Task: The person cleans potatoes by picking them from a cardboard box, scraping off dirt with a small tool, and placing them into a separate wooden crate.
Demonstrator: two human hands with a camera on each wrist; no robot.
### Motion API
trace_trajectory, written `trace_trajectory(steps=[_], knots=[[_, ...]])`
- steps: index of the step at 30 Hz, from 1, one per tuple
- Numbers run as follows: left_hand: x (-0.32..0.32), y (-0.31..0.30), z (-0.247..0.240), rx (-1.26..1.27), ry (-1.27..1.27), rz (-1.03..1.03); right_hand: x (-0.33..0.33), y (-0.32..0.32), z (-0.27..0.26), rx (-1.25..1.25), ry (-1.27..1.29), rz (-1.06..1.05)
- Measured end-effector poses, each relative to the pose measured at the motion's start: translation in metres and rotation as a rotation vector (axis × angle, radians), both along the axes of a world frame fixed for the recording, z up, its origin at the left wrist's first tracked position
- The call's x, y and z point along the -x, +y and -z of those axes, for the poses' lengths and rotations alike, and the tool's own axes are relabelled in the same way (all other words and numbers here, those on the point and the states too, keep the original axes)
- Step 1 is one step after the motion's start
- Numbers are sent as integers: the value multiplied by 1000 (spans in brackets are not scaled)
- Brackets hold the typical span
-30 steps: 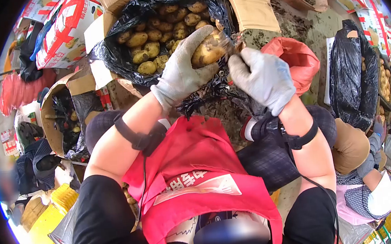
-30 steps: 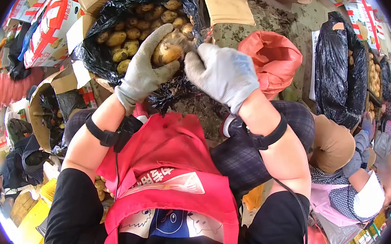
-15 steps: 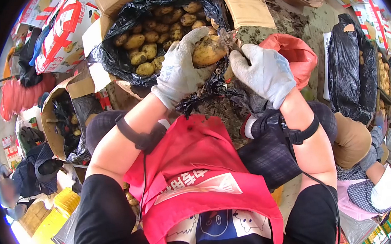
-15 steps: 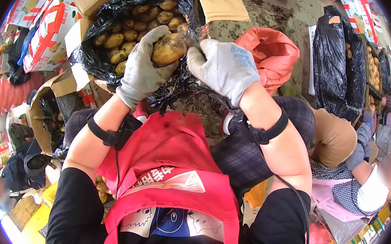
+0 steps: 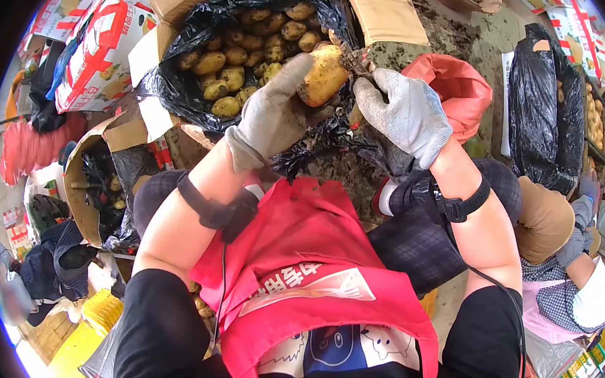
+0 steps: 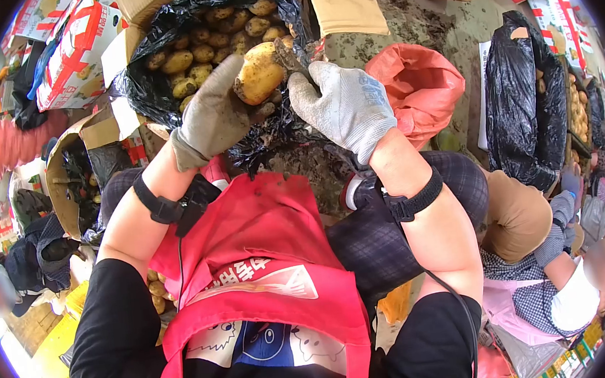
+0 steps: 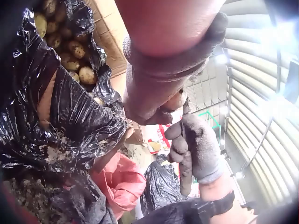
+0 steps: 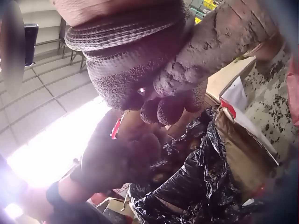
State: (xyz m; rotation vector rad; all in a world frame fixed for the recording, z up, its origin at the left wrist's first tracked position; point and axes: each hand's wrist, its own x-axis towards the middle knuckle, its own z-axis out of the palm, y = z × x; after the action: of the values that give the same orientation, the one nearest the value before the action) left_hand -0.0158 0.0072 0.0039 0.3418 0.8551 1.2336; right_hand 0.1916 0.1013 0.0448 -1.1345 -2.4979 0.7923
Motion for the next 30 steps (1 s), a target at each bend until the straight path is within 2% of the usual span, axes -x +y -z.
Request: trace_trajectory(steps=[2, 3, 6, 9, 11, 13, 15, 17, 19, 21, 24, 26, 29, 30], knots=[[0, -2, 16, -61, -178, -57, 0, -2, -1, -30, 2, 8], [-1, -1, 10, -60, -177, -58, 1, -3, -1, -29, 3, 7], [-5, 0, -1, 74, -289, -111, 5, -7, -2, -62, -22, 10], [-2, -2, 11, 77, -402, -128, 14, -23, -1, -224, -150, -154], [-2, -6, 15, 7, -383, -146, 23, -40, 7, -210, -427, -271], [-2, -7, 18, -65, -362, -159, 21, -39, 8, -195, -399, -299], [0, -5, 18, -146, -342, -177, 17, -34, 0, -306, -224, -288], [-1, -5, 16, -240, -329, -198, 16, -30, -3, -320, -175, -263], [-1, -6, 13, -326, -320, -207, 14, -24, -3, -258, -58, -117], [3, -6, 8, -542, 1173, -173, 10, -16, -9, -218, -36, -68], [0, -1, -3, -573, 1229, -129, 3, -3, -7, -168, -12, -2], [0, 0, -5, -589, 1257, -104, -2, 3, -4, -128, 99, 7], [5, -4, -5, -18, -443, -28, -7, 6, -4, -71, 112, 24], [4, -6, -7, -17, -443, -26, -8, 7, -3, -71, 113, 27]])
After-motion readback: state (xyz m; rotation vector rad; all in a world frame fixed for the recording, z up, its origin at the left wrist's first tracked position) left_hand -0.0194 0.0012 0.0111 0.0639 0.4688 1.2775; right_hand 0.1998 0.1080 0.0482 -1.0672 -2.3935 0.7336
